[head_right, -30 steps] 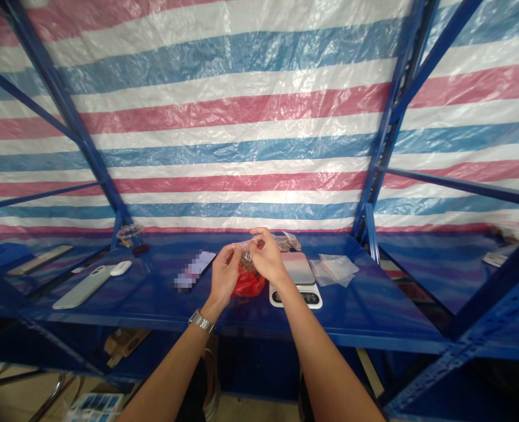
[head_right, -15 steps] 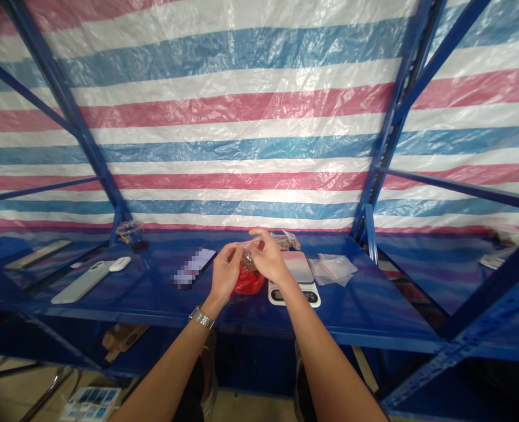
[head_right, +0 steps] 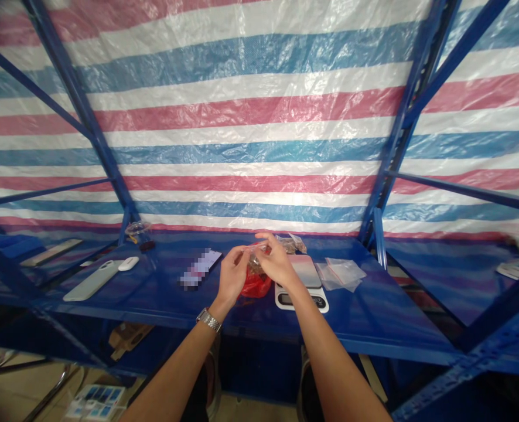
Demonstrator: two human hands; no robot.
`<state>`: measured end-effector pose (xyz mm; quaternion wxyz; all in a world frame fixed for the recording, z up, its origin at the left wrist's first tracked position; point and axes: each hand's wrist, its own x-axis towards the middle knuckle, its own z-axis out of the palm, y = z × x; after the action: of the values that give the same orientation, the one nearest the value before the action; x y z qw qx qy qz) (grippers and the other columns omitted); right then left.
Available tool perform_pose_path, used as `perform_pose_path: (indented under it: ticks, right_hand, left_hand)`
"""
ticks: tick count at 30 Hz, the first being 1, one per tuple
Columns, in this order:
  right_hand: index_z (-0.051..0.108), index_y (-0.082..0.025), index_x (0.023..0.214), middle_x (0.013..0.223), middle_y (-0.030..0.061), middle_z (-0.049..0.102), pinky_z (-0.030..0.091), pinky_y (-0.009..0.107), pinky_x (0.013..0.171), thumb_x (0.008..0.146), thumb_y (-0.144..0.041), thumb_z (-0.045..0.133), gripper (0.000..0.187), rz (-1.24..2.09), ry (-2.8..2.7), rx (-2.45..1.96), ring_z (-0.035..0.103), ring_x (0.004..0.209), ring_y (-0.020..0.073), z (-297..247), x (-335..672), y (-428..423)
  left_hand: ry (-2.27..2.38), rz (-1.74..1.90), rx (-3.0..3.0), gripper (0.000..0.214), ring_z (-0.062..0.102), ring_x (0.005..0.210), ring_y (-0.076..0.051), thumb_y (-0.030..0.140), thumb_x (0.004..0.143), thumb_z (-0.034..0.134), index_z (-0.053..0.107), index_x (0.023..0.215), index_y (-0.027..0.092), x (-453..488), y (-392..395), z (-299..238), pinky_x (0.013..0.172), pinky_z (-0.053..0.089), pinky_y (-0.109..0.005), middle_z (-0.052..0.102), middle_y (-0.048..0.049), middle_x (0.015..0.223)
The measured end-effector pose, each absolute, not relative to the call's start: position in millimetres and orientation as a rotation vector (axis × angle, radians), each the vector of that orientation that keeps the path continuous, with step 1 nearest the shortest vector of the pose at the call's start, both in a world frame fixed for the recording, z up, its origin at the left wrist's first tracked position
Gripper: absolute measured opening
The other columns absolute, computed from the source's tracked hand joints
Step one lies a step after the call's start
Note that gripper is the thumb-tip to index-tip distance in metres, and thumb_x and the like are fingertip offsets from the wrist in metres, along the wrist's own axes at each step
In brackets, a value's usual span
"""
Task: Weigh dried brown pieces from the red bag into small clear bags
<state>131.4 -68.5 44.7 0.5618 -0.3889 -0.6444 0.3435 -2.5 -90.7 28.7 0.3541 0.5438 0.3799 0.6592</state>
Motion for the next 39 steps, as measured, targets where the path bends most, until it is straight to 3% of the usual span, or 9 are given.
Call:
perform_pose_path:
  ticks: [6, 13, 21, 28, 35, 39]
  right_hand:
    - [0.063, -0.023, 0.110, 0.085, 0.0007, 0.067, 0.051, 0.033, 0.071, 0.076, -0.033, 0.065, 0.035, 0.805, -1.534, -0.920, 0.064, 0.077, 0.0194, 43.5, 131.4, -68.5]
    - [0.065, -0.023, 0.117, 0.094, 0.0035, 0.071, 0.053, 0.036, 0.077, 0.078, -0.035, 0.065, 0.041, 0.844, -1.526, -0.968, 0.066, 0.085, 0.0218, 41.7, 132.0, -69.8]
    - [0.064, -0.023, 0.106, 0.084, -0.0012, 0.066, 0.049, 0.031, 0.072, 0.073, -0.030, 0.063, 0.033, 0.778, -1.481, -0.943, 0.062, 0.074, 0.0173, 46.9, 128.2, -70.5]
    - [0.062, -0.024, 0.116, 0.092, 0.0013, 0.073, 0.054, 0.035, 0.082, 0.079, -0.038, 0.070, 0.040, 0.858, -1.503, -0.919, 0.069, 0.086, 0.0206, 52.3, 130.5, -75.7]
    - [0.063, -0.024, 0.115, 0.091, 0.0012, 0.074, 0.055, 0.036, 0.083, 0.081, -0.040, 0.071, 0.039, 0.866, -1.540, -0.888, 0.070, 0.086, 0.0202, 49.7, 132.0, -76.3]
    - [0.063, -0.024, 0.110, 0.087, 0.0007, 0.073, 0.056, 0.035, 0.080, 0.077, -0.039, 0.072, 0.038, 0.835, -1.489, -0.911, 0.070, 0.081, 0.0196, 52.2, 135.7, -72.0]
  left_hand:
    - [0.966, 1.694, 1.432, 0.026, 0.072, 0.090, -0.021, 0.042, 0.091, 0.065, 0.072, 0.093, 0.017, -2.0, -93.2, 26.1, 0.087, 0.055, -0.033, 0.077, -0.0087, 0.096]
    - [0.955, 1.701, 1.411, 0.024, 0.073, 0.090, -0.021, 0.040, 0.092, 0.065, 0.072, 0.092, 0.017, -0.3, -91.1, 24.1, 0.085, 0.055, -0.033, 0.077, -0.0081, 0.094]
    - [0.890, 1.662, 1.414, 0.026, 0.074, 0.093, -0.022, 0.042, 0.091, 0.066, 0.073, 0.095, 0.017, -2.0, -91.0, 26.4, 0.089, 0.056, -0.034, 0.078, -0.0082, 0.097]
    - [0.938, 1.660, 1.355, 0.023, 0.073, 0.093, -0.021, 0.041, 0.089, 0.069, 0.074, 0.093, 0.018, -7.3, -91.0, 26.8, 0.092, 0.056, -0.035, 0.079, -0.0068, 0.096]
    - [0.989, 1.600, 1.363, 0.025, 0.074, 0.087, -0.022, 0.041, 0.087, 0.072, 0.077, 0.089, 0.017, -8.7, -89.2, 26.3, 0.086, 0.056, -0.034, 0.080, -0.0075, 0.091]
    - [0.968, 1.559, 1.395, 0.033, 0.074, 0.095, -0.024, 0.047, 0.089, 0.071, 0.079, 0.100, 0.017, -9.6, -90.6, 28.5, 0.091, 0.057, -0.037, 0.081, -0.0106, 0.103]
